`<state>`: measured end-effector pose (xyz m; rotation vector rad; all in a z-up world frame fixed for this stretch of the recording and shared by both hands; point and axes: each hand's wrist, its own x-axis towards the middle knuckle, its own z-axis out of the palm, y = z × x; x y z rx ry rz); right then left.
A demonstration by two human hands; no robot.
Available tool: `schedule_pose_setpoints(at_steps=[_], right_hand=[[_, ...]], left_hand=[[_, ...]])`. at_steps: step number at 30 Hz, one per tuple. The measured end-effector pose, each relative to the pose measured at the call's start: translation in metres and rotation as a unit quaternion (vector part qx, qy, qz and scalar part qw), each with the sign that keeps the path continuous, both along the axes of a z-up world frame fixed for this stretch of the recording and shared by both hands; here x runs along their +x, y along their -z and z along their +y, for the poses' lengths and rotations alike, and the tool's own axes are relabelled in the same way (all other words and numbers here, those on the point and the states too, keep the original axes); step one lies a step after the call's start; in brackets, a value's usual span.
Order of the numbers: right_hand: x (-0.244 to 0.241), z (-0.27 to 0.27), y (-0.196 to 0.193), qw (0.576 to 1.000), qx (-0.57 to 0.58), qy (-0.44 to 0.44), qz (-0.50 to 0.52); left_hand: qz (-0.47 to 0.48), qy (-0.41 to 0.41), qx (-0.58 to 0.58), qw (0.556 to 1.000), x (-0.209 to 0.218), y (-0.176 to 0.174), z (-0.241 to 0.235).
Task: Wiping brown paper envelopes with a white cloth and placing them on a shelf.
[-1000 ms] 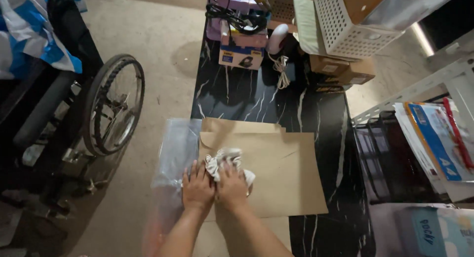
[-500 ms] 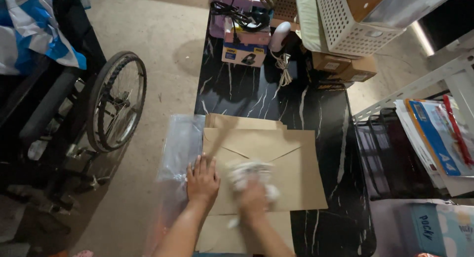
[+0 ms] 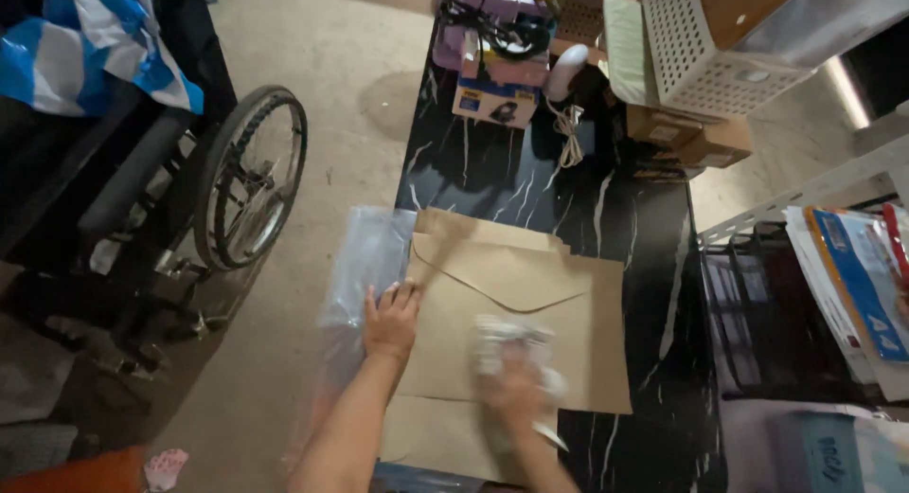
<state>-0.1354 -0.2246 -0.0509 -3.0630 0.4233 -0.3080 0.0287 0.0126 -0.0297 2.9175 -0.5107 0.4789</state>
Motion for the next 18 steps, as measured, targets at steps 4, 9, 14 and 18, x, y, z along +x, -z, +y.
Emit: schedule_pose_setpoints(at_steps=[4, 9, 14, 18], right_hand=[[0.021, 0.082, -0.034, 0.978, 0.099, -0.179, 0.031], [0.005, -0.026, -0.026, 0.982, 0.099, -0.142, 0.07], [-0.037, -0.172, -0.019, 0.96, -0.247, 0.132, -0.028], [0.034, -0.092, 0.037, 0.98, 0.157, 0.121, -0.019]], left_hand=[[-0.018, 0.002, 0.004, 1.0, 0.002, 0.007, 0.001], [-0.029, 0.012, 0.025, 0.999, 0.002, 0.0, 0.005], [-0.02, -0.004, 0.005, 1.0, -0.004, -0.02, 0.004], [-0.004, -0.01, 0.027, 1.0, -0.003, -0.024, 0.004]])
